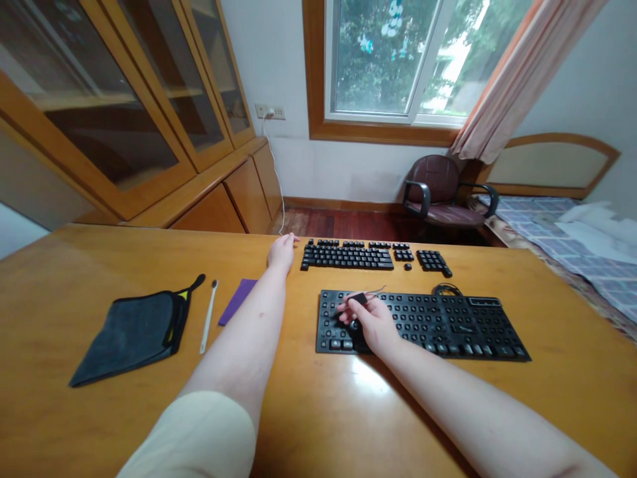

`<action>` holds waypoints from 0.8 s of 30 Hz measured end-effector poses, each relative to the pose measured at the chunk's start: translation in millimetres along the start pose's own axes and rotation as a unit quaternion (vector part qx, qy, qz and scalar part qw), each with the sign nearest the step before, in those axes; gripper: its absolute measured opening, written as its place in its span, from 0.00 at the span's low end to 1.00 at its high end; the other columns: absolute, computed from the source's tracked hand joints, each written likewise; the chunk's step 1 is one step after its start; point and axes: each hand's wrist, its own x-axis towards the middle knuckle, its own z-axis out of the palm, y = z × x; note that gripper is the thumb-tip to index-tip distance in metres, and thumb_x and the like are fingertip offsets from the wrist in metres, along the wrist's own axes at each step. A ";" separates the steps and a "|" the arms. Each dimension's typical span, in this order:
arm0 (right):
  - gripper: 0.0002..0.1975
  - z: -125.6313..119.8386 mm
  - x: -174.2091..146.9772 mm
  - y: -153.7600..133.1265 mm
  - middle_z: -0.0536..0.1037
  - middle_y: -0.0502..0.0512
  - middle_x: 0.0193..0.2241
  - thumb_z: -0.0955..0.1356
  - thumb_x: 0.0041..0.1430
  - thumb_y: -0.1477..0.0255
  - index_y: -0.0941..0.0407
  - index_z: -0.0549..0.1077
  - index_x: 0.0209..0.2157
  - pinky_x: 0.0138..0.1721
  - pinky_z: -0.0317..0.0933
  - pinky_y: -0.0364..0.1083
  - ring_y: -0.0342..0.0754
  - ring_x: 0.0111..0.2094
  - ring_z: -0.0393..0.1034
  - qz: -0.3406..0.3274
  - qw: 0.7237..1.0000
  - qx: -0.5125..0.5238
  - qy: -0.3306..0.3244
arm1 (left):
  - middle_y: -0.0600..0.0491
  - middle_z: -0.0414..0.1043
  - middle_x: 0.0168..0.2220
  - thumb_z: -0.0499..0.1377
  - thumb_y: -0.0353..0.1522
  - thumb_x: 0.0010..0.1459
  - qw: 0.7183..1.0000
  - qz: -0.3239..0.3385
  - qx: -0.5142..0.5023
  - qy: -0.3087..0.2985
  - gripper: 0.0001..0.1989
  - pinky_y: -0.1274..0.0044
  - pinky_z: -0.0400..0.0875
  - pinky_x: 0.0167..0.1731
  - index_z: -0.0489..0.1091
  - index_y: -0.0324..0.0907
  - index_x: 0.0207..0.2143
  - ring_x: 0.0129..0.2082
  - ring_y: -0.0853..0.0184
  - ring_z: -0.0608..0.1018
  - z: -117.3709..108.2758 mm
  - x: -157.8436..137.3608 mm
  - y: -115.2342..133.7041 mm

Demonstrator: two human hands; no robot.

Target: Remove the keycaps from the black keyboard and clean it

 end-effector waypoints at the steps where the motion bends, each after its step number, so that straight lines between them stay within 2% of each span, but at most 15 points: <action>1: 0.17 0.2 -0.1 -0.4 0.78 0.54 0.25 0.72 0.46 0.59 0.58 0.71 0.31 0.26 0.64 0.43 0.43 0.22 0.71 0.002 1.000 0.001 -0.002 | 0.53 0.74 0.41 0.43 0.44 0.60 1.000 0.009 0.011 -0.004 0.22 0.71 0.63 0.46 0.74 0.47 0.33 0.45 0.61 0.73 -0.3 -0.9 0.7; 7: 0.16 0.3 -1.5 -1.1 0.79 0.54 0.26 0.71 0.47 0.60 0.59 0.72 0.32 0.26 0.64 0.43 0.43 0.23 0.71 0.007 1.000 -0.003 0.004 | 0.54 0.74 0.42 0.43 0.42 0.61 0.997 0.044 0.059 -0.034 0.20 0.70 0.60 0.50 0.75 0.50 0.34 0.47 0.61 0.71 -1.1 -3.7 3.3; 12: 0.16 -0.2 -1.6 -0.2 0.78 0.54 0.26 0.71 0.48 0.60 0.58 0.72 0.32 0.26 0.64 0.43 0.43 0.22 0.70 0.004 1.000 -0.002 0.006 | 0.53 0.72 0.45 0.46 0.42 0.61 0.992 0.073 0.089 -0.043 0.18 0.68 0.59 0.50 0.75 0.51 0.38 0.48 0.59 0.69 -0.1 -7.6 5.7; 19: 0.16 0.3 -0.6 1.5 0.78 0.54 0.26 0.71 0.47 0.60 0.58 0.72 0.31 0.25 0.63 0.43 0.42 0.21 0.69 0.006 1.000 0.000 0.011 | 0.54 0.72 0.43 0.47 0.41 0.61 0.982 0.144 0.111 -0.061 0.17 0.70 0.60 0.50 0.74 0.50 0.40 0.47 0.62 0.69 0.8 -17.0 16.5; 24: 0.15 -0.3 -0.9 1.9 0.78 0.54 0.26 0.71 0.48 0.60 0.58 0.72 0.32 0.26 0.63 0.43 0.42 0.21 0.69 0.002 1.000 -0.004 0.012 | 0.54 0.72 0.43 0.48 0.39 0.60 0.977 0.161 0.125 -0.062 0.16 0.70 0.60 0.50 0.74 0.50 0.40 0.46 0.62 0.68 0.4 -18.7 19.0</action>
